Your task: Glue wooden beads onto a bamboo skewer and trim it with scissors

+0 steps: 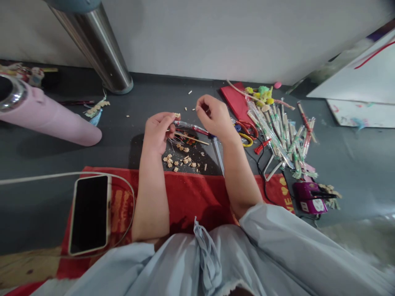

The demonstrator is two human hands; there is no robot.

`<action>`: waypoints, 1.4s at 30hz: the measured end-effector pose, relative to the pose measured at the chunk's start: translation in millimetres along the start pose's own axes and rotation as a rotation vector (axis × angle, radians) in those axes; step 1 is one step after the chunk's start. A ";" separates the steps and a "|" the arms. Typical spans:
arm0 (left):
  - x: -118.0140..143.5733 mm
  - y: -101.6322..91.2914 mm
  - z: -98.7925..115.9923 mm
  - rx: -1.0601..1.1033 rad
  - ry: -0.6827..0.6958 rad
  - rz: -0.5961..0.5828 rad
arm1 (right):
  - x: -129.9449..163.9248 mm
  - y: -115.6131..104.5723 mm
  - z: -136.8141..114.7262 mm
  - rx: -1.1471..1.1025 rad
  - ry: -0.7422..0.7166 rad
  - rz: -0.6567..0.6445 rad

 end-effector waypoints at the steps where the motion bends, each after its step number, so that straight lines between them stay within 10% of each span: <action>1: 0.1 0.1 0.1 0.005 -0.005 0.005 | 0.0 -2.1 1.8 0.014 0.016 0.014; 12: -1.2 -1.4 1.9 0.026 0.012 0.107 | 1.0 -18.1 12.7 0.018 0.058 0.042; 29: -6.0 -5.4 -2.8 0.024 0.022 0.153 | 1.3 -3.3 2.9 0.239 0.140 -0.366; 42: -1.7 0.4 1.3 -0.003 -0.032 0.132 | 0.2 -8.3 2.6 0.108 0.058 -0.177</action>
Point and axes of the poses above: each hand's wrist, its own x-axis away from the middle knuckle, its own y-axis out of the palm, z = x × y, the point moved 2 cm from there along -x, towards the middle knuckle, and after that the axes turned 5 degrees about z, right-handed, at the moved point
